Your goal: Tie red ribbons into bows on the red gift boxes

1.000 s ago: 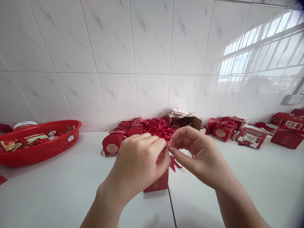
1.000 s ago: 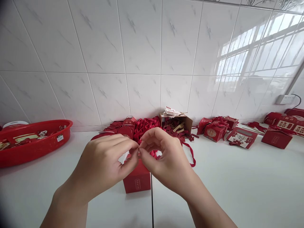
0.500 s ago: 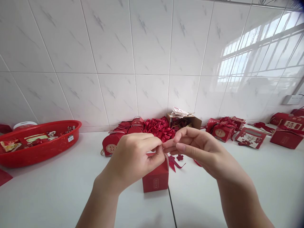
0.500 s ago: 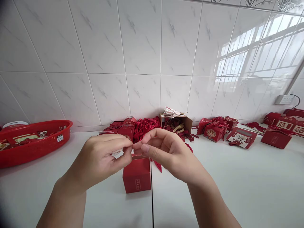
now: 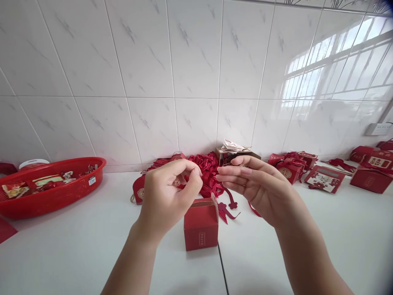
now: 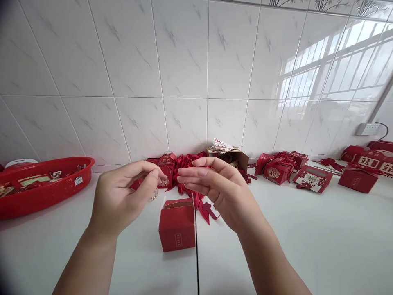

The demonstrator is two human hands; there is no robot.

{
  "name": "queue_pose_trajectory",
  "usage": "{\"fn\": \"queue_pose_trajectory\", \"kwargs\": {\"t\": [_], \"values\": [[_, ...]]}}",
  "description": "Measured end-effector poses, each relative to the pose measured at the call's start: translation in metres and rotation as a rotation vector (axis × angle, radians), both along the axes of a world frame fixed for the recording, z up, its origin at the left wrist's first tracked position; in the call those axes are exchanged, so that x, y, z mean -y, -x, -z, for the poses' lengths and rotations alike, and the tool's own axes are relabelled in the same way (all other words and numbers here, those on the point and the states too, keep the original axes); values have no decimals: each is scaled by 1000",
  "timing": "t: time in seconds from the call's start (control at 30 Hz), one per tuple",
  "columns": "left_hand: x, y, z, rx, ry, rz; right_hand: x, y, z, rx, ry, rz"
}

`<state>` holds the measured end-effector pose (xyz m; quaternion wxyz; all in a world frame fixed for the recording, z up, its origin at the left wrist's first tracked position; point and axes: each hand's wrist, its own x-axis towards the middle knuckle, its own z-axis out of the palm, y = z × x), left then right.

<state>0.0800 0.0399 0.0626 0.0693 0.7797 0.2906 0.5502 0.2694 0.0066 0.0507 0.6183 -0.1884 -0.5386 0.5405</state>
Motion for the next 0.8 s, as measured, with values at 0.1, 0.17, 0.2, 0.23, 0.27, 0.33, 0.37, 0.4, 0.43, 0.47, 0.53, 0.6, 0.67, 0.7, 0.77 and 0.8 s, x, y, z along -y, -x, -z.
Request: {"fn": "queue_pose_trajectory", "kwargs": {"t": [0.1, 0.17, 0.2, 0.23, 0.27, 0.33, 0.37, 0.4, 0.43, 0.47, 0.53, 0.6, 0.67, 0.7, 0.77, 0.8], "values": [[3, 2, -3, 97, 286, 275, 0, -3, -1, -35, 20, -106], [5, 2, -5, 131, 387, 401, 1, -4, -1, -47, 38, -147], [6, 1, -5, 136, 419, 453, 2, -4, -2, -51, 47, -157], [7, 0, -6, 137, 442, 500, 2, -3, -2, -55, 55, -162], [8, -1, -6, 136, 458, 540, 3, -3, -2, -62, 62, -168], [9, -3, -6, 130, 482, 597, 3, -3, -3, -82, 80, -178], [10, -3, -6, 130, 492, 615, 4, -3, -4, -95, 95, -180], [10, -4, -5, 130, 501, 627, 3, -3, -5, -112, 114, -175], [10, -4, -5, 127, 507, 633, 3, -3, -5, -136, 134, -163], [10, -4, -4, 126, 511, 634, 3, -3, -6, -166, 156, -146], [10, -4, -4, 125, 511, 638, 2, -3, -8, -240, 186, -122], [9, -3, -3, 128, 520, 662, 1, -3, -8, -319, 192, -120], [9, -3, -3, 135, 545, 713, 0, -2, -8, -390, 188, -141], [8, -3, -4, 137, 559, 733, -1, -2, -8, -423, 182, -155], [6, -3, -4, 157, 573, 738, -1, -1, -7, -461, 162, -176], [5, -4, -5, 188, 573, 724, -2, -1, -7, -464, 147, -175]]}}
